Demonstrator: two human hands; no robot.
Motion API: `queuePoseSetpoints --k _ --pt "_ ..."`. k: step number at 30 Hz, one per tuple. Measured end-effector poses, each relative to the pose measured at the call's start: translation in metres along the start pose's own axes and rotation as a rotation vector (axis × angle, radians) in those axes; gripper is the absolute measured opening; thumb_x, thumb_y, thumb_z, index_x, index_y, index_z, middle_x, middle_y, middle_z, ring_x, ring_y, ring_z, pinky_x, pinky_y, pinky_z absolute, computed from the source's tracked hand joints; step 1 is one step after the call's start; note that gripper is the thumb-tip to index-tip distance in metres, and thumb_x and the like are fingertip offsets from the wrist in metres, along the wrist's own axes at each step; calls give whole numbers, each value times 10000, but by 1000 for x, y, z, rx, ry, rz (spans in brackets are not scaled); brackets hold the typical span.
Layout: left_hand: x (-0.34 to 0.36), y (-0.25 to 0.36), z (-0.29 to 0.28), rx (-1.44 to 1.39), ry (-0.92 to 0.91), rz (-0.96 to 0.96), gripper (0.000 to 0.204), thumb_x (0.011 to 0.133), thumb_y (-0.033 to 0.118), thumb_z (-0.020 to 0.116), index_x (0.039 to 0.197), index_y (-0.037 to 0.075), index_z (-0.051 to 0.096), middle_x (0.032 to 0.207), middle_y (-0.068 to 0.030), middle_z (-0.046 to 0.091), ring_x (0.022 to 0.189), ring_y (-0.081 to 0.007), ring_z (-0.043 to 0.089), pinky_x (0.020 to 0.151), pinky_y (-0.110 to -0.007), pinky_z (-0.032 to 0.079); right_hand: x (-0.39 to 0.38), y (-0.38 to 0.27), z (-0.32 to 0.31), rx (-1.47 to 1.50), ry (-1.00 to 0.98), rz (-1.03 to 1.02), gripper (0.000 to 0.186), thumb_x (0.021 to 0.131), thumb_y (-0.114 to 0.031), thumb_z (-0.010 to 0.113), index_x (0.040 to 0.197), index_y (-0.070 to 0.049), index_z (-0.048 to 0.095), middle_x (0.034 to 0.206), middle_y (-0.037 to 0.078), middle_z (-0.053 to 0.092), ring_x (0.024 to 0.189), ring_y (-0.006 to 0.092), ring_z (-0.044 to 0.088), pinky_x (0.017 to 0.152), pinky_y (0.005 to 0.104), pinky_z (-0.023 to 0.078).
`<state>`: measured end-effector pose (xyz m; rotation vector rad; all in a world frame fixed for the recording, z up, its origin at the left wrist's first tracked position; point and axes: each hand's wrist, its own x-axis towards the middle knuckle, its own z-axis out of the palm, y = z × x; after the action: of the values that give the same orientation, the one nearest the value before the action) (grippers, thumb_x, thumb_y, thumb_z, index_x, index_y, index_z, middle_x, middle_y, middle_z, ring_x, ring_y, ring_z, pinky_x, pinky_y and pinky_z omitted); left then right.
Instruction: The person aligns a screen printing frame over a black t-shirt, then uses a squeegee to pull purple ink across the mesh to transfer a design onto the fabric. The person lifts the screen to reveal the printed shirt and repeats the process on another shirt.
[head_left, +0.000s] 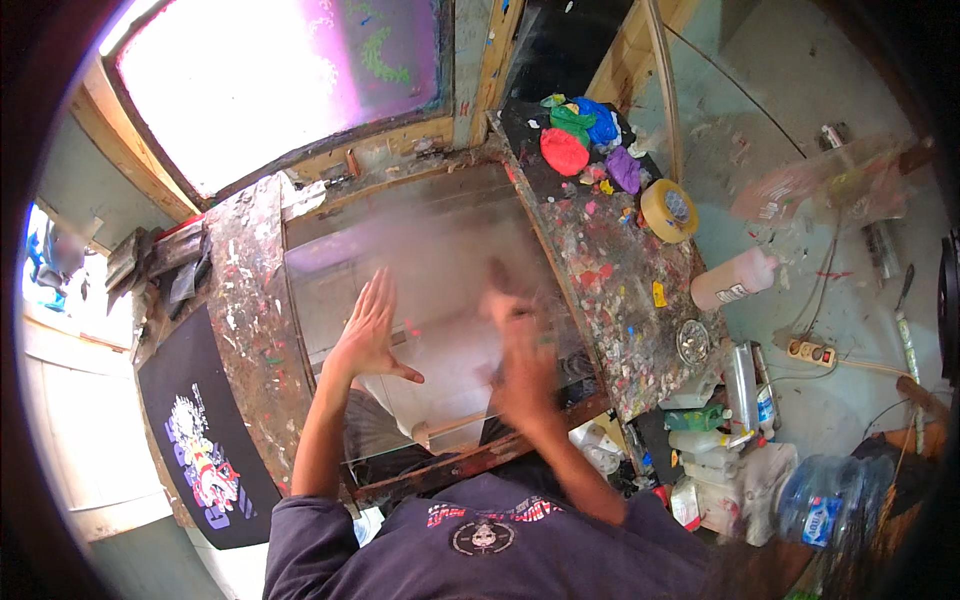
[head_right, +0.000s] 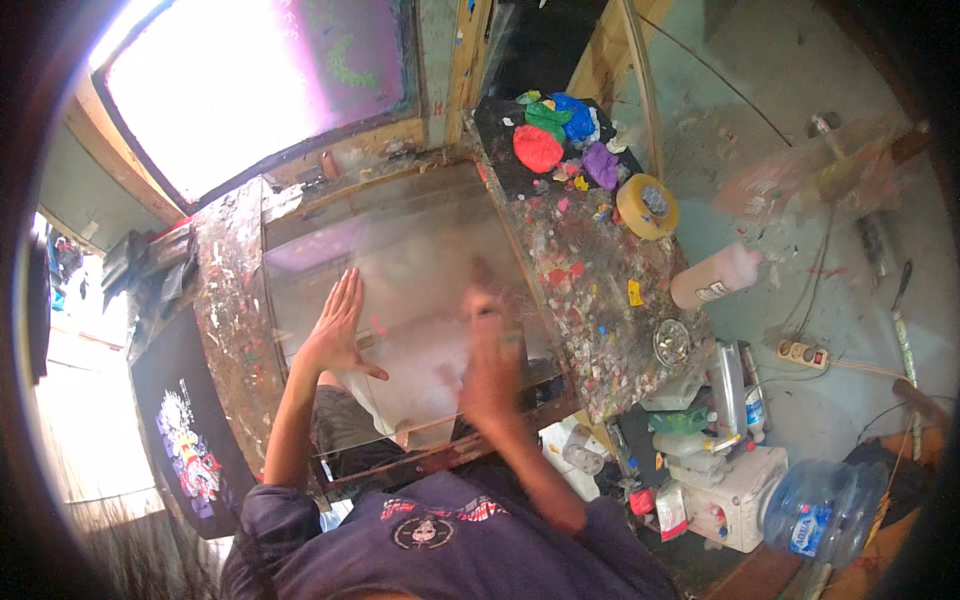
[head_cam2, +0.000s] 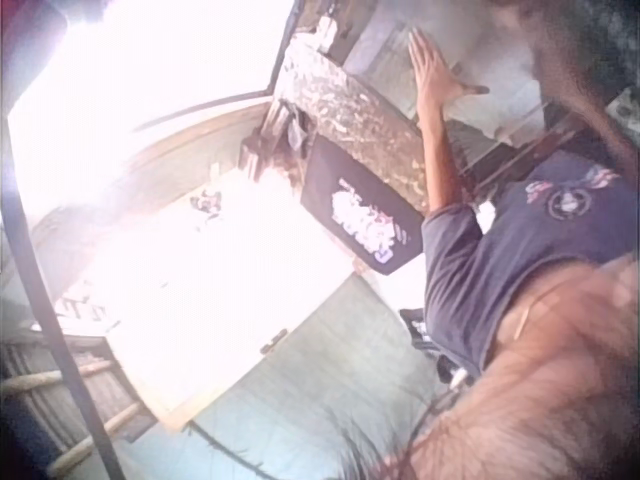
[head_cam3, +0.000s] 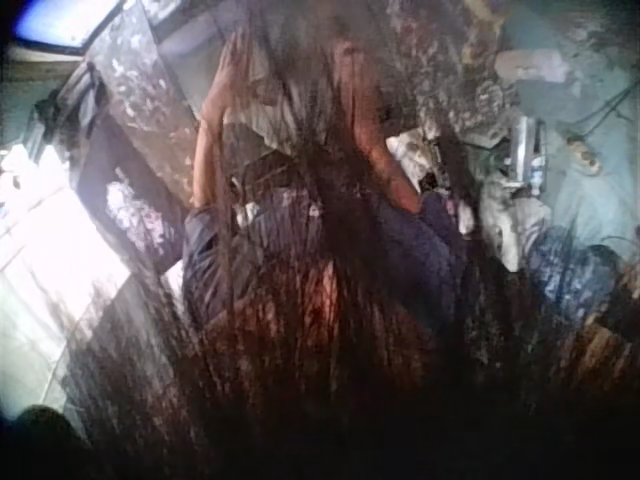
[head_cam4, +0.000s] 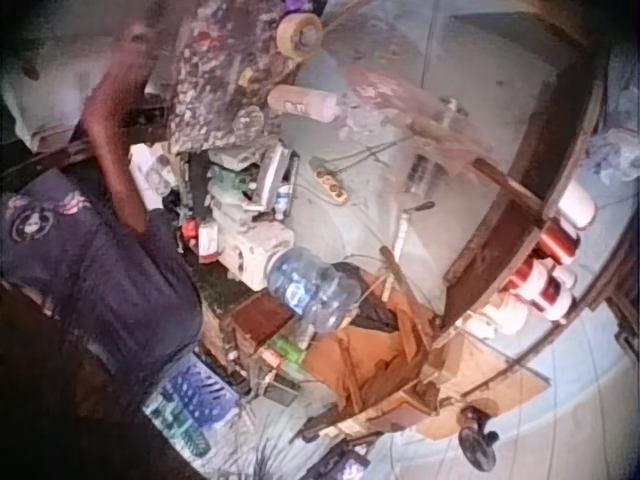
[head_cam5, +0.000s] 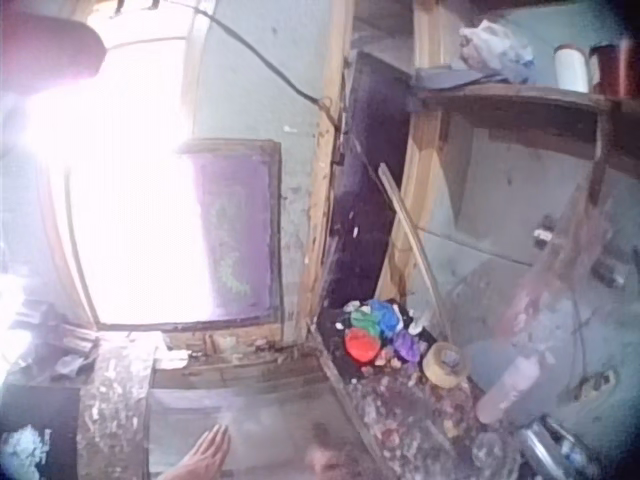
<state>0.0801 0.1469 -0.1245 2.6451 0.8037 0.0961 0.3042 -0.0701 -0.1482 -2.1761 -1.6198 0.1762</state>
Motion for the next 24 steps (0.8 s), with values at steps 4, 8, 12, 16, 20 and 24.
queuePoseSetpoints --k 4,8,12,16,20,24 --pt "1 0 -1 -2 -12 -13 1790 368 814 909 1628 -131 58 1712 -354 51 1622 -450 12 1333 -522 77 -1 -35 23 147 -90 -398 858 1008 -512 623 1580 75 371 1664 253 365 1565 392 316 1269 608 194" --pt "-3 0 -2 -6 0 -1 1774 384 818 904 1620 -146 75 1709 -358 59 1621 -450 18 1333 -521 73 93 79 -19 -297 114 -91 675 1071 -393 500 1578 42 399 1649 247 396 1562 357 343 1257 623 216" --pt "-5 -3 1 -1 11 0 1749 409 836 885 1607 -166 99 1705 -364 71 1620 -453 32 1333 -523 69 95 50 -3 -270 10 -221 547 1052 -274 498 1520 9 482 1574 213 484 1504 340 413 1224 576 279" --pt "-7 1 1 38 16 2 1740 426 866 856 1602 -172 102 1703 -363 80 1620 -446 42 1336 -511 68 69 -3 16 74 -11 -371 341 986 -131 613 1298 -17 695 1294 135 730 1291 282 620 1105 476 424" --pt "-7 0 0 63 30 0 1754 432 875 843 1606 -171 66 1712 -345 69 1624 -426 39 1343 -489 68 91 -15 -16 666 -245 -28 177 996 -187 672 1082 -78 783 1023 23 796 1070 224 692 982 435 510" --pt "-11 0 4 29 67 4 1733 437 853 853 1606 -168 84 1712 -342 79 1625 -423 49 1342 -489 77 92 -10 -39 163 -5 -481 253 957 -287 728 1102 -86 782 1055 59 761 1040 255 681 973 451 514"
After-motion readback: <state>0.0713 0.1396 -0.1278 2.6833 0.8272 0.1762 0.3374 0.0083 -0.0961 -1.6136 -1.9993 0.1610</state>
